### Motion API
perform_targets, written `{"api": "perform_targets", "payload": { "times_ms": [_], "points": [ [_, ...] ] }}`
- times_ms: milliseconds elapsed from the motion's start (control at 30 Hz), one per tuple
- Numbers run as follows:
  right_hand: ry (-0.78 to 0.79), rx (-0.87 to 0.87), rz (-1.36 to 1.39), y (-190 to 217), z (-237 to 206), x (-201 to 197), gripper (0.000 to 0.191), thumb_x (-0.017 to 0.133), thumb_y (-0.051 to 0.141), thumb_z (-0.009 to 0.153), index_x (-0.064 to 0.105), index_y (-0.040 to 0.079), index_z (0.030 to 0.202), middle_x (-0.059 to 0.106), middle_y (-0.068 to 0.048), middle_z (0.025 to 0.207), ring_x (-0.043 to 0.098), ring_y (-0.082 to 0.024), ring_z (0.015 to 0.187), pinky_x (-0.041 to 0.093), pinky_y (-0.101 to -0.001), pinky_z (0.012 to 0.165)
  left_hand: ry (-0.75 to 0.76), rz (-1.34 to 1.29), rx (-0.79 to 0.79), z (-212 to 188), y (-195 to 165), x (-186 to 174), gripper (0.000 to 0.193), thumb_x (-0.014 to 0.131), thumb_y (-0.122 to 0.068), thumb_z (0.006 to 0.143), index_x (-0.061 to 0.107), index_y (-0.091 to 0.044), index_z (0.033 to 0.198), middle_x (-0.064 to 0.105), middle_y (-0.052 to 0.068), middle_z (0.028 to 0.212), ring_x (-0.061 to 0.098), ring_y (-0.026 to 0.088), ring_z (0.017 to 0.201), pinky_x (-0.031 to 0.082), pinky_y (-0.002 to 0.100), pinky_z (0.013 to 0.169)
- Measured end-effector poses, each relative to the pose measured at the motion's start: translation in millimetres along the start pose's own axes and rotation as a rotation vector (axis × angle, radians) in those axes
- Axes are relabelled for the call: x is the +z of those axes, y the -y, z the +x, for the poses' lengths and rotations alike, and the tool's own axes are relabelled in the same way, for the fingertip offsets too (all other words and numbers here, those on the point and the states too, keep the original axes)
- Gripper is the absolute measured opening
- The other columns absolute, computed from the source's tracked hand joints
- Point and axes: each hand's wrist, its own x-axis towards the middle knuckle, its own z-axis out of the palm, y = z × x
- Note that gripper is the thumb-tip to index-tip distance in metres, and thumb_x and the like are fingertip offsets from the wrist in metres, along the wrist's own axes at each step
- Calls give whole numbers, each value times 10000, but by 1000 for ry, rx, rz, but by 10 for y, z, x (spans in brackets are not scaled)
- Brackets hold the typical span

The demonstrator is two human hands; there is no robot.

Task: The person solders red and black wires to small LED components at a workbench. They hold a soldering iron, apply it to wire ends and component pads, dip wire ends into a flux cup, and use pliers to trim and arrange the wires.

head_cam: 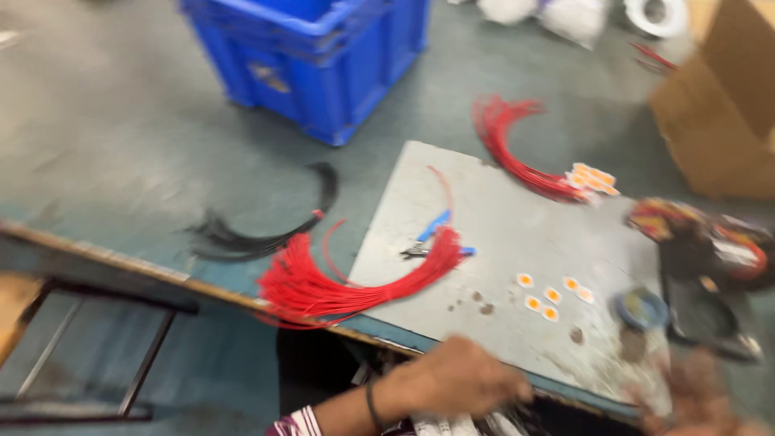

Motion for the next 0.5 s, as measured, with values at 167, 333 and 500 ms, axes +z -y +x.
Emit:
{"api": "perform_targets", "payload": {
  "times_ms": [167,333,500],
  "points": [
    [-129,-212,-2169,208,-360,379,565,352,587,1047,622,91,1070,450,-206,1502,318,-448,1478,170,-660,1223,-187,-209,45,64,-130,-206,127,641,-102,984,724,-121,1077,759,87,985,745,274,822,608,351,725],
    [-261,-77,-200,304,-449,830,551,426,484,1059,773,58,1090,436,-142,1631,299,-394,1558,98,-647,1287,3,2,-164,79,-106,-212,134,673,-156,938,777,-101,1002,741,142,800,724,332,733,546,399,623],
    [-465,31,-1459,337,-407,805,602,397,580,1032,458,152,1451,204,-84,1690,131,-374,1589,162,-634,1247,237,-382,-5,93,-346,-295,201,642,-217,999,769,-70,1049,765,138,901,740,316,788,583,353,696]
  ]
}}
